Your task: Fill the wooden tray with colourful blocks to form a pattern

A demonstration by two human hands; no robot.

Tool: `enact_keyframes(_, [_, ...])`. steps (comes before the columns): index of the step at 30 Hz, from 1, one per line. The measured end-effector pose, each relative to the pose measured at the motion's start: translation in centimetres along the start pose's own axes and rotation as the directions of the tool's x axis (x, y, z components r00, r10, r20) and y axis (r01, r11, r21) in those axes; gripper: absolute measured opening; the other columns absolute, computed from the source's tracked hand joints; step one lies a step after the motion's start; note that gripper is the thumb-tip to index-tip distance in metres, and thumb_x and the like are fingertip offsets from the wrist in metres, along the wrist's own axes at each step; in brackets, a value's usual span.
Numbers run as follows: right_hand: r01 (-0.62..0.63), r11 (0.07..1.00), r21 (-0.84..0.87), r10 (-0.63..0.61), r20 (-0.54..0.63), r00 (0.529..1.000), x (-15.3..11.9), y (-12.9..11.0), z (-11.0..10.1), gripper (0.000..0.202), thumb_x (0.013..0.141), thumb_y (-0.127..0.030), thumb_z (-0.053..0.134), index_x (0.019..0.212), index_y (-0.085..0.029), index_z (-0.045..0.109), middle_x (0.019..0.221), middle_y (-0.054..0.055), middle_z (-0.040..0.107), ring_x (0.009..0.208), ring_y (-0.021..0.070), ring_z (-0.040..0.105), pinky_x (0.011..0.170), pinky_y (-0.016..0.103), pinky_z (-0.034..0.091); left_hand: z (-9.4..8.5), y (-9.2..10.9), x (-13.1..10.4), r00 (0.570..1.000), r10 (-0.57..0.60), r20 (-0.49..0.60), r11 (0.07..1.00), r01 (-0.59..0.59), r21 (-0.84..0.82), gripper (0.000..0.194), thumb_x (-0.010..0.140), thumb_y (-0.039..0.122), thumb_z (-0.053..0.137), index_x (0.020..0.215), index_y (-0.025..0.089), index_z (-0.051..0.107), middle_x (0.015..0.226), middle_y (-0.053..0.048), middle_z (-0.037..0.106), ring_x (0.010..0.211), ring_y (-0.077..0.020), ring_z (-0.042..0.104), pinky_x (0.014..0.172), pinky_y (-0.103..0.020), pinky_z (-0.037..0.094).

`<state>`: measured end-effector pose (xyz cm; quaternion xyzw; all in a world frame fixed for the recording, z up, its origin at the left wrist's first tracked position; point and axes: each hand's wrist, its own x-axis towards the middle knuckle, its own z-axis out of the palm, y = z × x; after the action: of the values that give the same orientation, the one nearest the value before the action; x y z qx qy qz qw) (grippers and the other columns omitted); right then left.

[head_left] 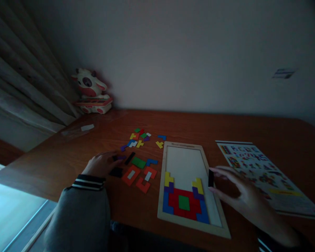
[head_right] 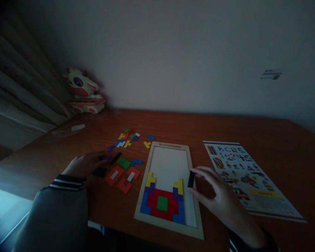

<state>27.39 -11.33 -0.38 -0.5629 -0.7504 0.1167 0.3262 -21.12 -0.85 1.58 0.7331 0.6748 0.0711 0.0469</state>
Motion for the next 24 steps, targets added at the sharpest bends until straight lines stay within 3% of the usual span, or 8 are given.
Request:
enact_keyframes(4, [0.012,1.000,0.005,-0.012,-0.016,1.000,-0.5,0.4,0.3,0.045,0.084,-0.051,0.067,0.122,-0.028,0.062,0.116,0.007,0.068,0.098,0.0230,0.069,0.086,0.037,0.059,0.6,-1.0,0.2,0.991,0.131,-0.029,0.990,-0.129,0.051,0.041,0.090,0.054,0.052,0.117,0.029,0.071,0.125,-0.005,0.069,0.114,-0.0269,0.064,0.099,-0.041,0.050])
enact_keyframes(7, [0.018,1.000,-0.016,-0.019,-0.034,0.999,-0.6,0.6,0.3,0.043,0.085,-0.050,0.064,0.121,-0.027,0.062,0.116,0.007,0.068,0.097,0.0229,0.069,0.085,0.038,0.059,1.1,-1.3,0.3,0.962,0.273,-0.029,0.959,-0.270,0.090,0.032,0.095,0.042,0.048,0.110,0.029,0.073,0.124,-0.005,0.069,0.121,-0.0271,0.060,0.105,-0.046,0.045])
enact_keyframes(11, [-0.006,0.995,-0.100,-0.004,-0.101,0.995,-0.6,1.5,0.0,0.043,0.086,-0.053,0.061,0.118,-0.025,0.062,0.116,0.009,0.067,0.103,0.0262,0.067,0.091,0.042,0.056,0.7,1.0,0.1,0.904,0.336,-0.266,0.942,-0.314,0.123,0.035,0.097,0.040,0.048,0.118,0.022,0.069,0.127,-0.012,0.066,0.116,-0.0292,0.062,0.101,-0.050,0.048])
enact_keyframes(13, [-0.040,0.987,-0.156,0.021,-0.117,0.993,-0.9,2.2,-0.2,0.046,0.085,-0.056,0.060,0.118,-0.024,0.062,0.117,0.009,0.067,0.106,0.0282,0.066,0.093,0.045,0.055,0.4,3.3,-0.4,0.817,0.462,-0.345,0.883,-0.460,0.091,0.033,0.098,0.037,0.047,0.118,0.021,0.068,0.126,-0.011,0.066,0.113,-0.0263,0.064,0.099,-0.046,0.051])
enact_keyframes(16, [-0.068,0.975,-0.211,0.048,-0.099,0.994,-1.3,3.4,-0.5,0.048,0.085,-0.056,0.059,0.121,-0.023,0.060,0.120,0.010,0.065,0.109,0.0300,0.064,0.095,0.049,0.053,0.3,7.1,-1.4,0.623,0.671,-0.403,0.686,-0.728,0.016,0.022,0.096,0.026,0.054,0.109,0.021,0.071,0.115,-0.008,0.072,0.103,-0.0200,0.068,0.092,-0.036,0.056])
enact_keyframes(19, [-0.044,0.973,-0.225,0.028,-0.074,0.997,-1.7,4.2,-0.7,0.045,0.086,-0.053,0.058,0.120,-0.023,0.061,0.121,0.010,0.065,0.112,0.0304,0.063,0.098,0.050,0.051,0.7,10.7,-2.6,0.479,0.775,-0.412,0.513,-0.858,-0.033,0.018,0.094,0.021,0.060,0.108,0.019,0.071,0.109,-0.007,0.074,0.099,-0.0190,0.070,0.087,-0.034,0.058])
enact_keyframes(21, [-0.024,0.974,-0.224,0.011,-0.061,0.998,-1.9,4.5,-0.7,0.042,0.086,-0.052,0.057,0.117,-0.024,0.063,0.119,0.010,0.066,0.111,0.0299,0.064,0.098,0.050,0.051,1.2,12.4,-3.3,0.416,0.819,-0.396,0.425,-0.903,-0.072,0.017,0.094,0.024,0.061,0.107,0.018,0.071,0.105,-0.006,0.075,0.099,-0.0198,0.070,0.084,-0.033,0.060])
enact_keyframes(24, [-0.010,0.975,-0.224,-0.004,-0.061,0.998,-2.0,4.3,-0.7,0.043,0.085,-0.055,0.058,0.114,-0.024,0.066,0.120,0.010,0.066,0.111,0.0299,0.064,0.097,0.049,0.052,1.6,13.7,-3.9,0.366,0.854,-0.370,0.352,-0.930,-0.108,0.016,0.094,0.027,0.061,0.101,0.017,0.072,0.100,-0.006,0.076,0.100,-0.0207,0.070,0.087,-0.035,0.060])
